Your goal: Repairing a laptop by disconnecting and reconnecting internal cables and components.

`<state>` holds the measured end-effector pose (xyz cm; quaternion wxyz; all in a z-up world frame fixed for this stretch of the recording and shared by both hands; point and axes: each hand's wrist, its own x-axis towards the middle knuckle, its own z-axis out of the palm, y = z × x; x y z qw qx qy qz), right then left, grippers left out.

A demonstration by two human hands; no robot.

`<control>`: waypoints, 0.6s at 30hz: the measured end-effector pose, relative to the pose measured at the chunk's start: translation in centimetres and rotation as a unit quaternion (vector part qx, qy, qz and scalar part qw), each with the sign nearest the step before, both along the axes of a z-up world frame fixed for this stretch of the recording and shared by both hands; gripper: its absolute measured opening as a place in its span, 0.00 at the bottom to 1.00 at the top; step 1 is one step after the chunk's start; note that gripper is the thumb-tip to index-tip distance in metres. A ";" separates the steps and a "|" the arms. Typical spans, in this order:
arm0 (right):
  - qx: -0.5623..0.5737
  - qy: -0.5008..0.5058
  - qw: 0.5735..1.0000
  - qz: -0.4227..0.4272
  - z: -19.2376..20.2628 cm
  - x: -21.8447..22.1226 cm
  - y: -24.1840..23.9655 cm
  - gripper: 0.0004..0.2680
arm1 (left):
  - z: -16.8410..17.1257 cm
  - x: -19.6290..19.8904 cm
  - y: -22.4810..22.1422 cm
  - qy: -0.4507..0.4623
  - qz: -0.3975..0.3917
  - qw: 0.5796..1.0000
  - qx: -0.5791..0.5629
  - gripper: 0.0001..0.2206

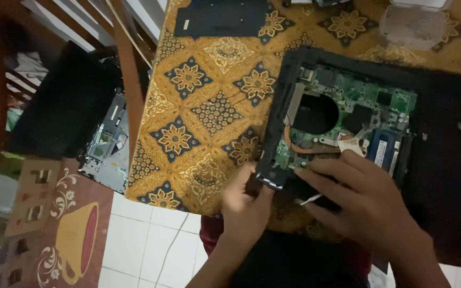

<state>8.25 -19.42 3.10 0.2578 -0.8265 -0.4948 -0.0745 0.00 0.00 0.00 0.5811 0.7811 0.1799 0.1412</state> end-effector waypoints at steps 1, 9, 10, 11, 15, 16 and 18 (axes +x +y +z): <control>0.014 0.011 1.000 0.005 -0.1 0.2 0.0 0.19 | 0.3 0.4 0.1 -0.034 -0.006 0.999 0.015 0.10; 0.011 0.008 1.000 0.014 -0.5 0.3 -0.5 0.19 | 0.8 0.3 0.3 -0.052 -0.023 0.998 -0.027 0.05; 0.011 0.003 1.000 0.015 -0.7 0.3 -0.6 0.19 | 1.1 0.2 0.3 -0.041 -0.014 0.998 -0.038 0.04; 0.011 0.003 1.000 0.016 -0.7 0.3 -0.5 0.19 | 0.9 0.2 0.5 -0.041 -0.013 0.998 -0.038 0.04; 0.020 0.001 1.000 0.022 -0.3 0.1 -0.2 0.18 | 0.1 -0.3 1.5 -0.013 -0.082 0.985 -0.151 0.07; 0.031 0.006 0.999 0.025 -0.2 0.0 -0.2 0.18 | 0.0 -0.4 1.7 0.022 -0.085 0.974 -0.209 0.07; 0.026 0.006 0.999 0.026 -0.3 0.0 0.0 0.18 | -0.4 -0.8 1.2 0.025 -0.059 0.972 -0.225 0.09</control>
